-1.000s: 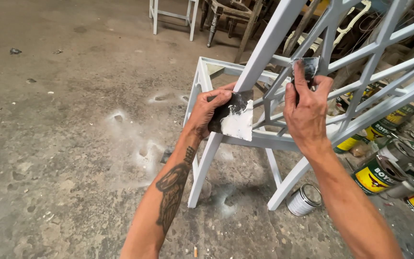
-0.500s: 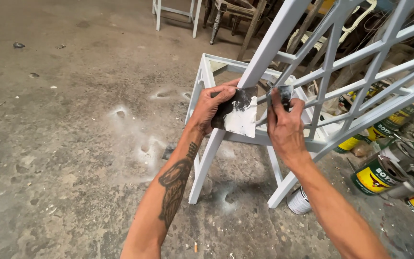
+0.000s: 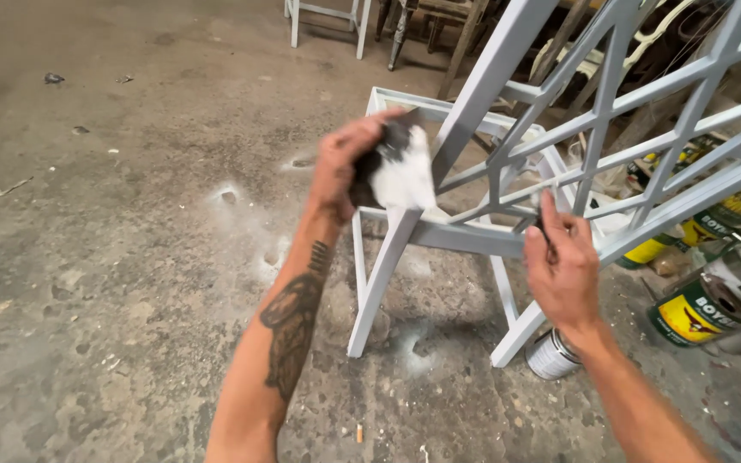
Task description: The person applies a white filler substance to the joints and seams of a white metal chair frame using a putty knife and a scraper. They work on various sections of the chair's lattice structure, smoothing the filler into the crevices.
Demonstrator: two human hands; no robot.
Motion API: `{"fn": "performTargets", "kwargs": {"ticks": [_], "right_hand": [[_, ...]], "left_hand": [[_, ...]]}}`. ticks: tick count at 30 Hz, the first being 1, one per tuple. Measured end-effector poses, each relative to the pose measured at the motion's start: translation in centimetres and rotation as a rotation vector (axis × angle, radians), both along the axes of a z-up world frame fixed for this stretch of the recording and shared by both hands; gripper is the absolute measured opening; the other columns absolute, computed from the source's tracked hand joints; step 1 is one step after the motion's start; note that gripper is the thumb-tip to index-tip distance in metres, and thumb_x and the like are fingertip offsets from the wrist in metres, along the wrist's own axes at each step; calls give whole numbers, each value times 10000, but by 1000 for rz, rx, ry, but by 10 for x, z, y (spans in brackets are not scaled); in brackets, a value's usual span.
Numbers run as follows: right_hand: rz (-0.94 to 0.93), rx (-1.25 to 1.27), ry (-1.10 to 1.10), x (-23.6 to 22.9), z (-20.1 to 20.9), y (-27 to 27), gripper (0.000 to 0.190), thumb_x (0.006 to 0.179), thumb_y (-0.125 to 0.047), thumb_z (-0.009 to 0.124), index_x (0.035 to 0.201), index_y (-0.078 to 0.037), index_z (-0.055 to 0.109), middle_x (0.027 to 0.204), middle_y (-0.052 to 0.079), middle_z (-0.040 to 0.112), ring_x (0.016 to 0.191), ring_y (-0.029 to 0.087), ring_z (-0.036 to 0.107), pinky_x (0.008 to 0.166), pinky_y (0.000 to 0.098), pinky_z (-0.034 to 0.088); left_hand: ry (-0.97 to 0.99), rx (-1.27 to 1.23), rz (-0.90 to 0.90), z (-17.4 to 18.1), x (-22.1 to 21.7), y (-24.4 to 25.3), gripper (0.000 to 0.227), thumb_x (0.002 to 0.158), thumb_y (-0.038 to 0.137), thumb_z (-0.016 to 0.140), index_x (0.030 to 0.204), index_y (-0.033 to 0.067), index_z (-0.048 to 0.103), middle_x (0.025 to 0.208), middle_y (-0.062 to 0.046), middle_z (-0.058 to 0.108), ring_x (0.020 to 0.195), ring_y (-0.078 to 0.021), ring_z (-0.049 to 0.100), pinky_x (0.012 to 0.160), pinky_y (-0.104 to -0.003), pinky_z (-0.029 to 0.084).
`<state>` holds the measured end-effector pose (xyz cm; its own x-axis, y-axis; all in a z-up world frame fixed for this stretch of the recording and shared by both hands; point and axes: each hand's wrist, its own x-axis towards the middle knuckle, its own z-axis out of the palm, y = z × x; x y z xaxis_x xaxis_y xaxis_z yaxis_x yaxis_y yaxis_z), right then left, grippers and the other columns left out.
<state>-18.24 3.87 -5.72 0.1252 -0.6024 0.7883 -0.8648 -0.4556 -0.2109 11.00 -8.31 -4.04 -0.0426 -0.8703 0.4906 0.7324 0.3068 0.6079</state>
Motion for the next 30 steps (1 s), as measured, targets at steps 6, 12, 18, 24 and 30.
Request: {"fn": "performTargets", "kwargs": {"ticks": [6,12,18,24,30], "right_hand": [[80,296,-204,-14,-37,17,496,1014,-77,592,1509,-66,554,1060,290,627,884,396,707,703,423,579],[180,465,-122,-18,-62,9,508,976,-193,629,1481,-170,583,1143,183,681,1014,339,724,871,432,581],[304,631,-164,2,-105,-1,510,982,-249,593,1487,-179,569,1088,86,652,918,223,635,792,343,508],[547,895,-996,13,-172,-3,455,995,-128,519,1440,-36,542,1194,118,655,927,176,679,748,264,535],[1102,1026,-1663,20,-153,17,438,972,-234,726,1377,-116,608,1302,252,639,991,226,652,782,221,521]], "left_hand": [[116,290,185,-21,47,-24,187,862,216,772,953,53,754,862,-132,729,756,-244,758,669,-333,651],[-28,770,124,-102,27,66,323,904,247,720,1026,-50,684,861,-172,672,737,-287,736,615,-396,629],[-325,842,336,-248,16,150,226,844,127,752,1033,6,728,798,-115,649,706,-243,621,608,-377,506],[-957,162,490,-197,24,150,257,969,324,652,1084,112,740,1022,-10,747,938,-117,652,857,-286,494],[-1010,-160,529,-85,5,149,269,1048,277,580,1266,151,672,1218,-13,758,1088,-96,704,986,-273,550]]}}
